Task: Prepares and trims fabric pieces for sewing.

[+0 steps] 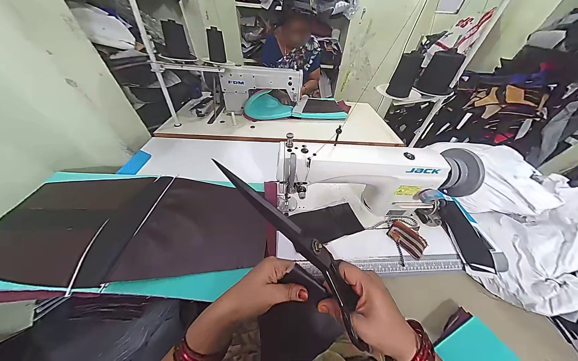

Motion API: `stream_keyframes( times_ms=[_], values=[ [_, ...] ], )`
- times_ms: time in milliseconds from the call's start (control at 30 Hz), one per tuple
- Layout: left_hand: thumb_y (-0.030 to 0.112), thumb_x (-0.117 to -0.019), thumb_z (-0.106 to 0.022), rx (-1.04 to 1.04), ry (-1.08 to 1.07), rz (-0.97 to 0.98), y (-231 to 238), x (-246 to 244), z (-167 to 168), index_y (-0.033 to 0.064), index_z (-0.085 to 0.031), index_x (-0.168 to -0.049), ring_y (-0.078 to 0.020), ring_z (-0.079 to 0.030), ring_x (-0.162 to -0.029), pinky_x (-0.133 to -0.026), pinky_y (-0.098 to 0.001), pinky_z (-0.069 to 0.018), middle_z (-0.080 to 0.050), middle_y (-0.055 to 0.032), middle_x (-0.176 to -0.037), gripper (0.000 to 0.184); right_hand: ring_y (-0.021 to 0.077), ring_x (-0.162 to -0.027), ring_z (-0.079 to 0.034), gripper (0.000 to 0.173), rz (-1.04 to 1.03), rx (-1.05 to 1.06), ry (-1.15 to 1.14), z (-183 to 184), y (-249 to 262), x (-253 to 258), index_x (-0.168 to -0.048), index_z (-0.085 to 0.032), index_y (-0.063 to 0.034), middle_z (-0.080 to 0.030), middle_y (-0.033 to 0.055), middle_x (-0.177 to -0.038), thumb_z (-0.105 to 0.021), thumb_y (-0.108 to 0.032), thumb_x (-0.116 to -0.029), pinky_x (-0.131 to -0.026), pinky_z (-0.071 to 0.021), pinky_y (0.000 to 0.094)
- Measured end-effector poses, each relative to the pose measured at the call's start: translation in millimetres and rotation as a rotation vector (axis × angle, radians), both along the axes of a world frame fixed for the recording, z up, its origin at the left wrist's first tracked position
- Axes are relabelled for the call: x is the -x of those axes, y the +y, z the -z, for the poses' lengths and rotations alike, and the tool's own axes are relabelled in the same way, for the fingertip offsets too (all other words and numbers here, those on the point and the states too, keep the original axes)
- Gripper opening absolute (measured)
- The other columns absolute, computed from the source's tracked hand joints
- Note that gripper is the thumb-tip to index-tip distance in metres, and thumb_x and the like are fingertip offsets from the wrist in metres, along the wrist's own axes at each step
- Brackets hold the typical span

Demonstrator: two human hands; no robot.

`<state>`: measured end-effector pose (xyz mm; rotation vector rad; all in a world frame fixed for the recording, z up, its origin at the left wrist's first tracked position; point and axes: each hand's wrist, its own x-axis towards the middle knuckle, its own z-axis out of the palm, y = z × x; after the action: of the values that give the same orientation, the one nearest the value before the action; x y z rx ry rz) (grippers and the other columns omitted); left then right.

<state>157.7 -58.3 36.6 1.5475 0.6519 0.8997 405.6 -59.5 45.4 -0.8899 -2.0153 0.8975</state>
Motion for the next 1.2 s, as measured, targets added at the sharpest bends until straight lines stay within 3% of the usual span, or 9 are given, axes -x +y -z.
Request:
stream_keyframes(
  times_ms=[67,133,167,333,400,567,800,933,1200],
  values=[
    [0.018,-0.0915,-0.072,-0.048,-0.029,-0.234,0,9,-6,0.0175,-0.076,-0.093,0.0051,-0.069,-0.082,-0.077,-0.0175,-0.0587,-0.075,0.0134,-0.087,0.005,-0.0013,-0.053,-0.054,0.041,0.079,-0.066,-0.015,4,0,-4,-0.086,-0.06,-0.0088,-0.059,-0.0042,-0.062,-0.079,-0.045,-0.0827,-0.047,-0.0428,0.018],
    [0.015,-0.0913,-0.071,-0.05,-0.102,-0.444,6,28,-17,0.0205,-0.077,-0.093,0.002,-0.071,-0.08,-0.075,-0.02,-0.0605,-0.077,0.0118,-0.087,0.008,-0.003,-0.054,-0.059,0.043,0.05,-0.035,0.014,8,1,-17,-0.086,-0.06,-0.0109,-0.066,-0.0055,-0.063,-0.079,-0.05,-0.0822,-0.047,-0.0469,0.0172],
    [0.011,-0.092,-0.068,-0.061,-0.11,-0.52,11,40,-22,0.0207,-0.075,-0.094,0.0017,-0.071,-0.079,-0.075,-0.0204,-0.0608,-0.077,0.0121,-0.087,0.012,-0.0049,-0.053,-0.057,0.044,0.004,0.022,0.051,11,-1,-24,-0.085,-0.06,-0.0121,-0.063,-0.0074,-0.062,-0.08,-0.051,-0.0806,-0.046,-0.0455,0.0153],
    [0.008,-0.0919,-0.063,-0.05,-0.043,-0.597,34,90,-27,0.0184,-0.075,-0.093,0.0012,-0.071,-0.08,-0.077,-0.02,-0.06,-0.076,0.0103,-0.085,0.016,-0.0051,-0.055,-0.057,0.039,-0.28,0.578,0.134,29,-20,-56,-0.099,-0.066,-0.0166,-0.062,-0.0154,-0.067,-0.083,-0.043,-0.0758,-0.051,-0.0489,0.0154],
    [0.004,-0.0905,-0.06,-0.02,-0.05,-0.625,40,100,-25,0.0187,-0.075,-0.087,0.0012,-0.07,-0.075,-0.074,-0.02,-0.0598,-0.076,0.0094,-0.08,0.021,-0.0046,-0.057,-0.055,0.054,-0.35,0.683,0.112,39,-25,-66,-0.102,-0.065,-0.0137,-0.061,-0.0146,-0.069,-0.078,-0.06,-0.0783,-0.052,-0.0455,0.0157],
    [0.003,-0.0912,-0.061,0.001,-0.094,-0.571,49,115,-16,0.0198,-0.075,-0.086,0.0008,-0.07,-0.072,-0.07,-0.0198,-0.0601,-0.076,0.0078,-0.079,0.023,-0.0018,-0.063,-0.056,0.074,-0.538,0.794,0.114,55,-27,-77,-0.108,-0.06,-0.0124,-0.061,-0.0104,-0.076,-0.062,-0.081,-0.0792,-0.056,-0.0452,0.0162],
    [0.0,-0.0897,-0.062,-0.015,0.024,-0.381,53,105,-20,0.0206,-0.076,-0.083,0.0034,-0.068,-0.071,-0.069,-0.0167,-0.058,-0.075,0.0101,-0.078,0.025,-0.004,-0.065,-0.056,0.072,-0.679,0.811,0.149,59,-14,-69,-0.11,-0.061,-0.0133,-0.06,-0.0109,-0.078,-0.061,-0.08,-0.0816,-0.058,-0.0451,0.0132],
    [0.004,-0.0915,-0.065,0.006,0.138,-0.158,55,98,-26,0.0205,-0.076,-0.084,0.0063,-0.068,-0.074,-0.071,-0.0151,-0.0569,-0.075,0.0138,-0.08,0.021,-0.002,-0.067,-0.058,0.075,-0.753,0.836,0.192,62,-9,-61,-0.114,-0.06,-0.0124,-0.063,-0.0088,-0.081,-0.061,-0.08,-0.0817,-0.058,-0.0473,0.0142],
    [0.006,-0.0933,-0.065,-0.015,0.247,-0.049,66,98,-27,0.0164,-0.075,-0.086,0.006,-0.068,-0.074,-0.071,-0.0147,-0.0567,-0.074,0.0135,-0.079,0.017,-0.0064,-0.052,-0.051,0.042,-0.676,0.886,0.208,66,-23,-50,-0.095,-0.059,-0.0214,-0.058,-0.0137,-0.067,-0.063,-0.063,-0.0921,-0.046,-0.0412,0.0122]
  ],
)
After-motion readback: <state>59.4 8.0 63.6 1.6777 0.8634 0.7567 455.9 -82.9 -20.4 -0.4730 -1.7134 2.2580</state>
